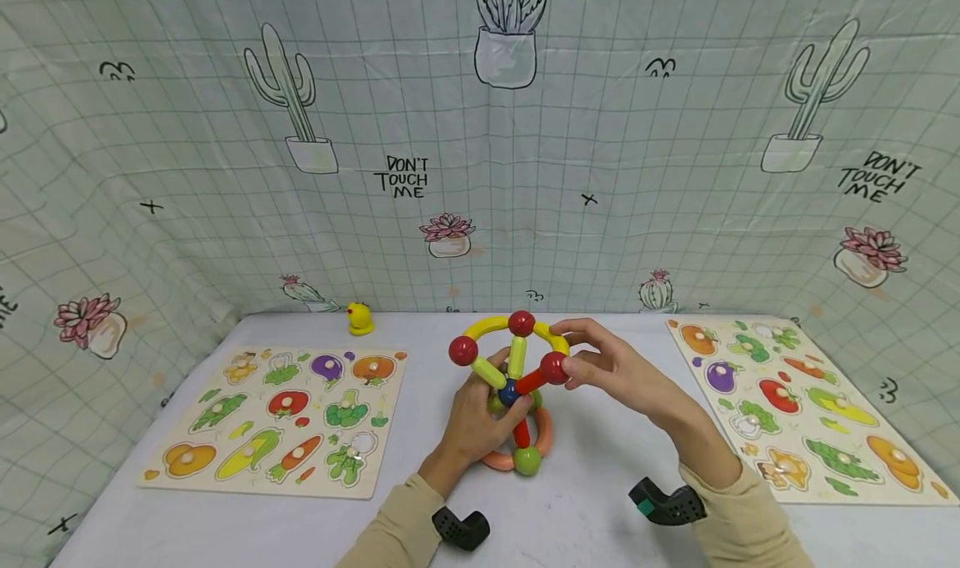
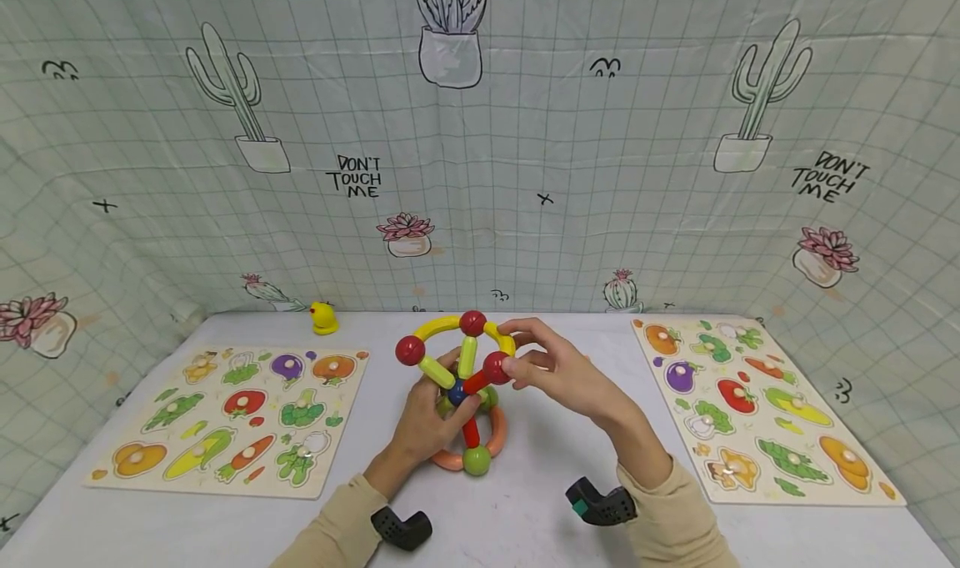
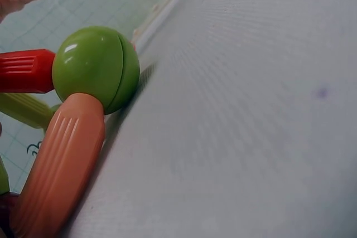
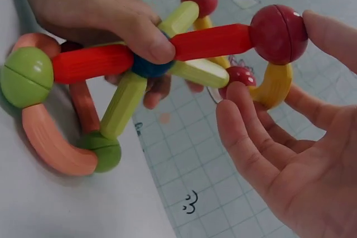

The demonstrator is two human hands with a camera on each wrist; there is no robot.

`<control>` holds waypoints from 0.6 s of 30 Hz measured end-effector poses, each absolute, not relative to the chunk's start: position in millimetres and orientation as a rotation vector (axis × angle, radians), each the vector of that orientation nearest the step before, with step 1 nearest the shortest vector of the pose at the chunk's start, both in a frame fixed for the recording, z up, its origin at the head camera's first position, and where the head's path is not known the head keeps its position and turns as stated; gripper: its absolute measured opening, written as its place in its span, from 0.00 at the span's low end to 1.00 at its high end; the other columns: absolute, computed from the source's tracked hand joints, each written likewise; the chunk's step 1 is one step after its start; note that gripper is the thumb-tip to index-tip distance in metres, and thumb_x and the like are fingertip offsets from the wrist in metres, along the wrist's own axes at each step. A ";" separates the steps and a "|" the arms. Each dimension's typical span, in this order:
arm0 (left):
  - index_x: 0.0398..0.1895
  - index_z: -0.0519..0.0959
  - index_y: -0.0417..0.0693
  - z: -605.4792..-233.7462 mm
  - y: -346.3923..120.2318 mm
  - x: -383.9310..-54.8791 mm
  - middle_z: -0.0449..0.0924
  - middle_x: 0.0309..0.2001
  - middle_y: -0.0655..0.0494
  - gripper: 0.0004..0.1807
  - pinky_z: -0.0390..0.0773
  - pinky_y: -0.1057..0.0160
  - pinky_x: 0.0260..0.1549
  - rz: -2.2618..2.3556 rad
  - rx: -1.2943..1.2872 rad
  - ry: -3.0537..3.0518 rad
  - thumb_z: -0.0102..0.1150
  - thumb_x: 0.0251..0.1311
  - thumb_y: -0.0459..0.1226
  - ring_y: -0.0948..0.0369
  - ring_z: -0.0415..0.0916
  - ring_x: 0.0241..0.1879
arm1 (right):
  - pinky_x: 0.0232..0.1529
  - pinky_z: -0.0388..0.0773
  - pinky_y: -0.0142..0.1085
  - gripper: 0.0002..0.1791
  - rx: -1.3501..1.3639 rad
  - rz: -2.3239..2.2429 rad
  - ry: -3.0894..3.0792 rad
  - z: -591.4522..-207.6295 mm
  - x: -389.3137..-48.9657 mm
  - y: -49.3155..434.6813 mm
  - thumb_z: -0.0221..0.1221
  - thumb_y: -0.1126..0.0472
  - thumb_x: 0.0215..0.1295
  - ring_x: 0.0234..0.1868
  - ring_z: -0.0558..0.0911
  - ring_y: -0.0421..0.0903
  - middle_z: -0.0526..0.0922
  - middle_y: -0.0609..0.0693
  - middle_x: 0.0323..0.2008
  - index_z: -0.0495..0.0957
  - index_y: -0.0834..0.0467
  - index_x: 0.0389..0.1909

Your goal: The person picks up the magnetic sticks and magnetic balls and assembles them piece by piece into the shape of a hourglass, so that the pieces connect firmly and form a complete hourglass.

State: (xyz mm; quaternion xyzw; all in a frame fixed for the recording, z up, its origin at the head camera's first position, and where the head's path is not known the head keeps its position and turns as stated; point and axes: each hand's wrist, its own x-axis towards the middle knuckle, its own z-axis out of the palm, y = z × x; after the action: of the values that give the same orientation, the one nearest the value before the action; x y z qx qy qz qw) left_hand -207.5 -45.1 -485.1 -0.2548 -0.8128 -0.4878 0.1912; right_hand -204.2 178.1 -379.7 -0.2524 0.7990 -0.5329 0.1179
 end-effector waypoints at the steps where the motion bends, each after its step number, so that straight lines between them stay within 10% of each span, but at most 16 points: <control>1: 0.68 0.62 0.51 -484.7 -45.0 -207.6 0.79 0.47 0.54 0.35 0.78 0.61 0.48 -1.359 -0.710 -2.285 0.61 0.57 0.43 0.63 0.76 0.46 | 0.50 0.76 0.40 0.24 -0.741 -1.568 2.335 -380.1 -204.5 178.0 0.52 0.56 0.69 0.45 0.82 0.52 0.64 0.59 0.63 0.60 0.49 0.65; 18: 0.75 0.45 0.49 -482.2 -47.8 -206.6 0.54 0.73 0.52 0.36 0.65 0.52 0.63 -1.456 -0.883 -2.226 0.45 0.66 0.38 0.57 0.61 0.68 | 0.49 0.72 0.55 0.24 -0.730 -1.672 2.395 -390.0 -213.1 180.9 0.45 0.54 0.72 0.43 0.84 0.49 0.67 0.59 0.61 0.60 0.50 0.67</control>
State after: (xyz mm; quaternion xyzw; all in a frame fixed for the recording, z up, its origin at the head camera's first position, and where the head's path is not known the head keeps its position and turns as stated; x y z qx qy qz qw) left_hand -206.6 -47.8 -482.2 -0.3107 -0.7828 -0.5121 0.1687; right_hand -213.1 180.9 -390.0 -0.2420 0.7937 -0.5543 0.0654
